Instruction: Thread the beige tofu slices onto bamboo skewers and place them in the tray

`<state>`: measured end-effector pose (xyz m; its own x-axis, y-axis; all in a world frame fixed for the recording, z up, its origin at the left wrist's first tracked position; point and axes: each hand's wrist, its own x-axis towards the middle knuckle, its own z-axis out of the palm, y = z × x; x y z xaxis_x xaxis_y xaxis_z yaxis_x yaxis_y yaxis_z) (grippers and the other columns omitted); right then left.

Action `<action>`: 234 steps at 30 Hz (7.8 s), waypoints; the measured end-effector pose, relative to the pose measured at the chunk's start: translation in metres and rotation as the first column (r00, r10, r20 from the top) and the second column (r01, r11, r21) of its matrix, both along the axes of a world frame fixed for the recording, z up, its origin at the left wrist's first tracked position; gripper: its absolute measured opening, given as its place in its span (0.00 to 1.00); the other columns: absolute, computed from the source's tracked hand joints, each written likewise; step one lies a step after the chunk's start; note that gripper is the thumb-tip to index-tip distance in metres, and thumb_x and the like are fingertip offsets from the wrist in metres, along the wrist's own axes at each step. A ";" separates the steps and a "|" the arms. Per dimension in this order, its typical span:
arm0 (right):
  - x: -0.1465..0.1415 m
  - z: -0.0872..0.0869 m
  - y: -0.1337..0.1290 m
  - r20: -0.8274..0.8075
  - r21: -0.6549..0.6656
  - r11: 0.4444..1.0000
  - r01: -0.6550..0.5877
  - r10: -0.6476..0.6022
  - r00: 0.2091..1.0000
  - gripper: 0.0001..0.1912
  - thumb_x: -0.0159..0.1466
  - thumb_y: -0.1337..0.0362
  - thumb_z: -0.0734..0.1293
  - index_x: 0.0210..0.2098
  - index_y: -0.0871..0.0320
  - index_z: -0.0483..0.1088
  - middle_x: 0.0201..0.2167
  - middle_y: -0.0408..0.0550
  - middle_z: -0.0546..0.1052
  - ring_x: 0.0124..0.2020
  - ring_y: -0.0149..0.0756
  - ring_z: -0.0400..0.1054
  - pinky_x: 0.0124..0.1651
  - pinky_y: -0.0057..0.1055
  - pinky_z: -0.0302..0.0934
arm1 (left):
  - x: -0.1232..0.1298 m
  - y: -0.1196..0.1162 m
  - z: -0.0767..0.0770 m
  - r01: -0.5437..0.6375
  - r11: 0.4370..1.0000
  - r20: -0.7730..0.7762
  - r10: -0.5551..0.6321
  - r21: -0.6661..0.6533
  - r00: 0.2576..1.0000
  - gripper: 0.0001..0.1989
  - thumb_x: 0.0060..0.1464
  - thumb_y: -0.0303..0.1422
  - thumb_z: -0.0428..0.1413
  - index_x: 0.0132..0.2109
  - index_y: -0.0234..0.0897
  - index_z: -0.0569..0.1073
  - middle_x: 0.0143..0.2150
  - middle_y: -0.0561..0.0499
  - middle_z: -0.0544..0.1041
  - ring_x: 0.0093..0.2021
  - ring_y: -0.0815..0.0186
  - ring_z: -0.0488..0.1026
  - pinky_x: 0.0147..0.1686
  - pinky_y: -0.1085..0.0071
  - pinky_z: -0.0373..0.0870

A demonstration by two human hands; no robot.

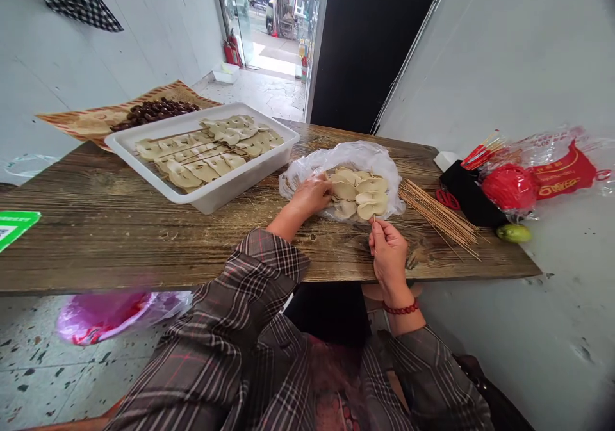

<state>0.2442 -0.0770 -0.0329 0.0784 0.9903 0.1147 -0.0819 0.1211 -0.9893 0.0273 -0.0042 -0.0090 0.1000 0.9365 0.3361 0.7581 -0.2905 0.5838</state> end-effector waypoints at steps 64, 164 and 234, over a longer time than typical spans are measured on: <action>0.005 -0.001 -0.003 0.500 0.091 0.925 -0.370 0.279 0.820 0.17 0.66 0.53 0.64 0.39 0.60 0.77 0.17 0.39 0.68 0.18 0.28 0.61 0.24 0.26 0.53 | -0.023 -0.003 0.024 -0.065 0.998 0.902 0.037 -0.010 0.430 0.09 0.38 0.32 0.63 0.30 0.32 0.76 0.24 0.54 0.72 0.25 0.74 0.63 0.26 0.75 0.59; 0.006 -0.001 -0.004 0.169 -0.022 0.959 -0.282 0.282 0.944 0.17 0.63 0.52 0.67 0.41 0.60 0.76 0.16 0.36 0.64 0.16 0.24 0.53 0.17 0.22 0.45 | 0.004 -0.014 0.024 0.257 0.951 0.943 0.086 -0.174 0.321 0.12 0.50 0.34 0.64 0.40 0.33 0.75 0.27 0.54 0.72 0.25 0.74 0.67 0.28 0.76 0.66; -0.001 0.003 0.000 0.159 0.034 0.984 -0.174 0.167 0.973 0.18 0.64 0.51 0.65 0.43 0.60 0.74 0.19 0.37 0.68 0.15 0.23 0.58 0.19 0.23 0.53 | 0.051 -0.025 0.012 0.574 0.803 0.987 0.123 -0.163 0.107 0.20 0.40 0.36 0.71 0.39 0.30 0.77 0.35 0.47 0.81 0.32 0.69 0.77 0.36 0.73 0.74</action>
<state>0.2428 -0.0773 -0.0295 -0.1137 0.9807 0.1591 0.0485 0.1655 -0.9850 0.0780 -0.0294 0.0031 0.2750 0.9602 -0.0487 -0.5594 0.2010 0.8042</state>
